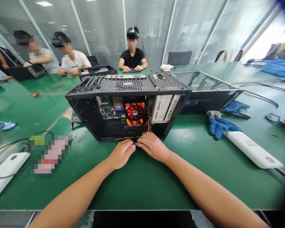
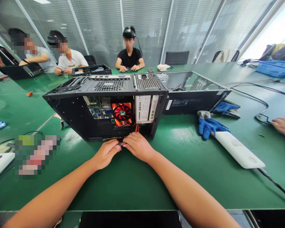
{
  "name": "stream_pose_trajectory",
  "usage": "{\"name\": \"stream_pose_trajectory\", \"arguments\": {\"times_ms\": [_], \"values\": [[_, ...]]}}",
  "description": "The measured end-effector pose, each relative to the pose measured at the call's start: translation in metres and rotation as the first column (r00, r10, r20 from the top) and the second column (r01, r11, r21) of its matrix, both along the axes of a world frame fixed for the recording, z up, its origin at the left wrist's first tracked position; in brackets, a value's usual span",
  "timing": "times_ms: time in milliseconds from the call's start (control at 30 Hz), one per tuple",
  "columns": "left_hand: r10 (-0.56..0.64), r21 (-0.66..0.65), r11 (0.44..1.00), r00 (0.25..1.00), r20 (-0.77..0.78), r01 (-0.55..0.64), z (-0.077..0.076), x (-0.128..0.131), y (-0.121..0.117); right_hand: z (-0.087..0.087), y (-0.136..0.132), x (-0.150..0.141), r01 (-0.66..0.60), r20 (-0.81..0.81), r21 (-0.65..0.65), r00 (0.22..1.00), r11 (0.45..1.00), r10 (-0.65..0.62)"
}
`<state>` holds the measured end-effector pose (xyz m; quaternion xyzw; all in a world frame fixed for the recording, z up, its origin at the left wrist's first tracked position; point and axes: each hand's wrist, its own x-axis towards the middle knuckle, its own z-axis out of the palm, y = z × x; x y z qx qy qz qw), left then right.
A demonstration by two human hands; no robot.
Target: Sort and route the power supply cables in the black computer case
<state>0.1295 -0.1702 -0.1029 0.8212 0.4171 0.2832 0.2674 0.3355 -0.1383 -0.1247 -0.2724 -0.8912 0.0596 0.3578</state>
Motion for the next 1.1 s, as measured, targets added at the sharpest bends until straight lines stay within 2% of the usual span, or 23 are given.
{"name": "stream_pose_trajectory", "arguments": {"times_ms": [167,233,567,833,967,1100], "values": [[-0.006,-0.166,0.986,0.998,0.063,0.017,0.004,0.001,-0.003,-0.003,0.003,0.001,0.003,-0.012,0.007,1.000,1.000,-0.003],[-0.008,-0.179,0.984,0.997,0.071,0.021,0.005,0.002,-0.004,-0.002,0.003,0.000,0.009,0.000,0.014,1.000,1.000,-0.009],[0.029,0.082,0.996,0.994,-0.102,-0.020,0.000,0.001,-0.002,0.003,-0.002,0.000,0.046,0.068,0.010,0.997,0.999,-0.047],[0.067,0.179,0.983,0.985,-0.162,-0.037,-0.002,0.002,-0.002,0.005,-0.005,-0.003,0.082,0.081,-0.011,0.993,0.997,-0.080],[0.125,0.279,0.959,0.961,-0.249,-0.052,-0.005,0.002,-0.003,0.008,-0.005,-0.004,0.087,0.082,-0.033,0.993,0.996,-0.084],[0.196,0.411,0.910,0.933,-0.301,-0.058,-0.004,0.003,-0.004,0.008,-0.004,-0.005,0.060,0.043,-0.093,0.997,0.994,-0.056]]}}
